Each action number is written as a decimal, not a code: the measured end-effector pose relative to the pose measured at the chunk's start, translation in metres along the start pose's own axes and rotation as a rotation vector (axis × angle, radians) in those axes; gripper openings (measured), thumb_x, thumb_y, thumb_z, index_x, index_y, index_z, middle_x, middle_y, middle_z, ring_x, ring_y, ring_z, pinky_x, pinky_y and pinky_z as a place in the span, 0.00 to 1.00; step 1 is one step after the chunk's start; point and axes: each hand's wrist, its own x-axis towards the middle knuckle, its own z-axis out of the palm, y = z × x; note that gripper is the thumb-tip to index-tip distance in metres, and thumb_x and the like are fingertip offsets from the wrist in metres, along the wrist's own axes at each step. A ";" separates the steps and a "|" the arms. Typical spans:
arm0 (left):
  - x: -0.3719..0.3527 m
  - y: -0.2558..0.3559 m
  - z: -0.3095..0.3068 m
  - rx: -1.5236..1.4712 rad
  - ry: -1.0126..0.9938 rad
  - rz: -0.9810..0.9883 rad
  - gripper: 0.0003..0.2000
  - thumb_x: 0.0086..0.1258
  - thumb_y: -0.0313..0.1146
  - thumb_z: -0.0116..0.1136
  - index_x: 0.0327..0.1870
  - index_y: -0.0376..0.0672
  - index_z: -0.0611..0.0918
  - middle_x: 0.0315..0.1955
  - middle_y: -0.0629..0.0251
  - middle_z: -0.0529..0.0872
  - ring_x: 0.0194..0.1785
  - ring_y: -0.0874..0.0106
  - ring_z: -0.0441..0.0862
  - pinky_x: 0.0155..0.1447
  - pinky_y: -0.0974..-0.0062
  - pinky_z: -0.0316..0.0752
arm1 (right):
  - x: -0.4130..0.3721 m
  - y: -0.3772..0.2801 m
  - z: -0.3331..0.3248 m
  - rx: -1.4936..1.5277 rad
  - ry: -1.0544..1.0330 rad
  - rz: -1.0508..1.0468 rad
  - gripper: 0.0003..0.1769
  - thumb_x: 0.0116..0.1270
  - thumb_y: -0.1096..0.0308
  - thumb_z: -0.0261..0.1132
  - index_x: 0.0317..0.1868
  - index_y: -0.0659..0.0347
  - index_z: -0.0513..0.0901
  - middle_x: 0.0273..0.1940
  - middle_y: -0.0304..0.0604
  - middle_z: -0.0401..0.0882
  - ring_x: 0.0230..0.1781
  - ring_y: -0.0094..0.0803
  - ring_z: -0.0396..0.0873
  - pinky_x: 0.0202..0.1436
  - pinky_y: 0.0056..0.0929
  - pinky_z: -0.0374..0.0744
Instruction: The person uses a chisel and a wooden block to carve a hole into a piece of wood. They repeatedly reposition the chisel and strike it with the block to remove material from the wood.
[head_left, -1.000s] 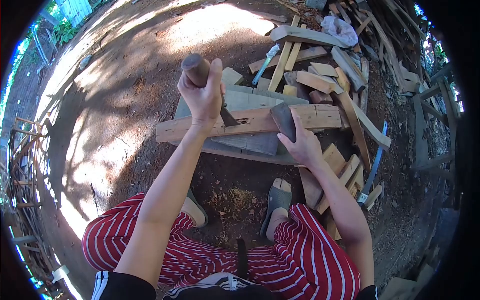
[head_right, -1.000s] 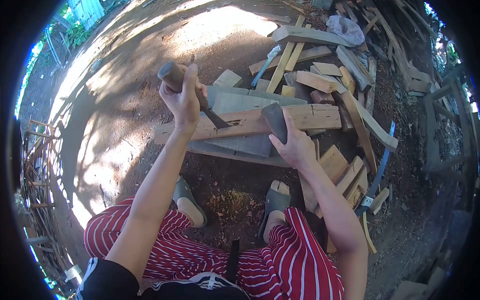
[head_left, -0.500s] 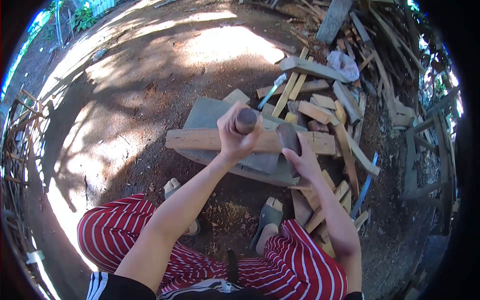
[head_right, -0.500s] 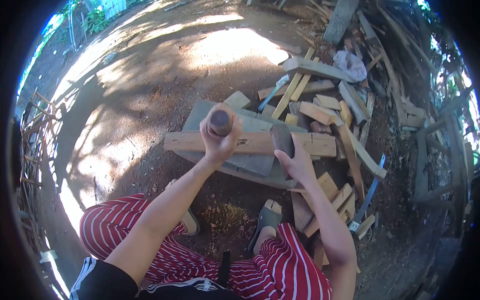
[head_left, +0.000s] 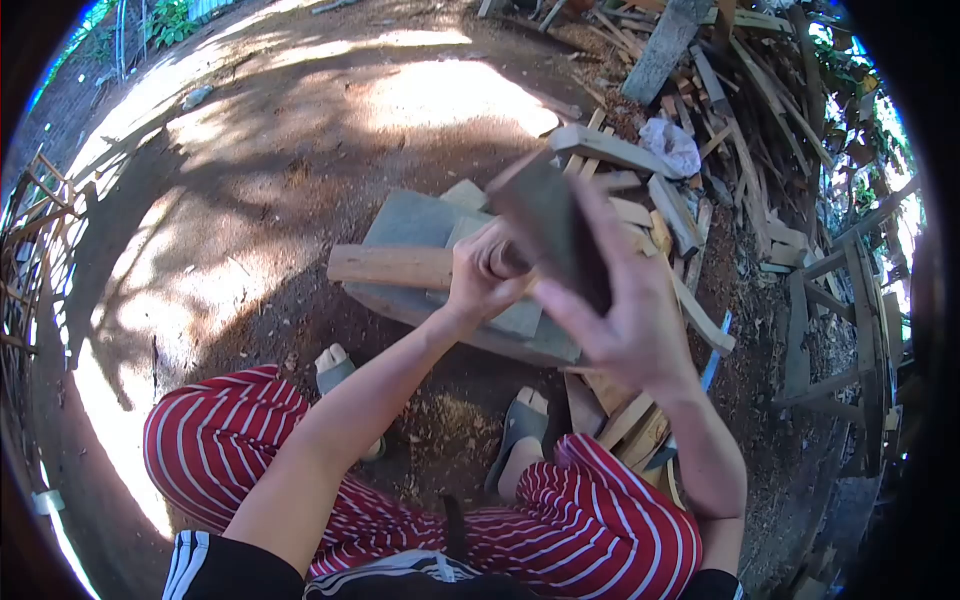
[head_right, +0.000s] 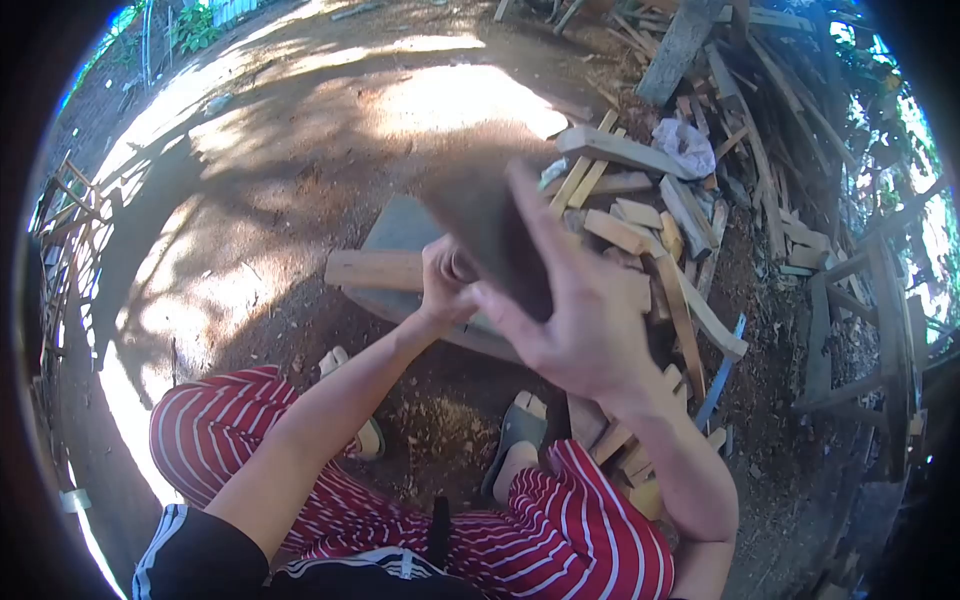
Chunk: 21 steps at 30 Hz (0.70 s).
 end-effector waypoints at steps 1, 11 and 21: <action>0.004 0.011 -0.002 0.084 -0.023 0.022 0.12 0.47 0.27 0.69 0.29 0.39 0.77 0.25 0.57 0.79 0.28 0.58 0.79 0.35 0.69 0.74 | 0.002 -0.007 -0.009 -0.026 0.105 -0.109 0.46 0.64 0.63 0.68 0.77 0.66 0.55 0.58 0.62 0.78 0.52 0.46 0.84 0.57 0.36 0.80; 0.010 0.015 -0.009 0.174 0.029 0.017 0.09 0.54 0.26 0.66 0.27 0.39 0.75 0.22 0.62 0.79 0.26 0.73 0.77 0.34 0.73 0.73 | -0.006 0.018 0.007 0.205 0.087 0.094 0.46 0.67 0.56 0.66 0.79 0.58 0.52 0.65 0.64 0.72 0.67 0.53 0.72 0.70 0.40 0.68; 0.024 0.009 -0.074 -0.076 0.628 -0.242 0.11 0.65 0.30 0.62 0.42 0.41 0.73 0.24 0.65 0.78 0.28 0.70 0.81 0.38 0.70 0.79 | -0.058 0.164 0.087 0.062 -0.061 0.526 0.49 0.64 0.44 0.65 0.79 0.52 0.54 0.66 0.67 0.70 0.68 0.57 0.70 0.70 0.43 0.68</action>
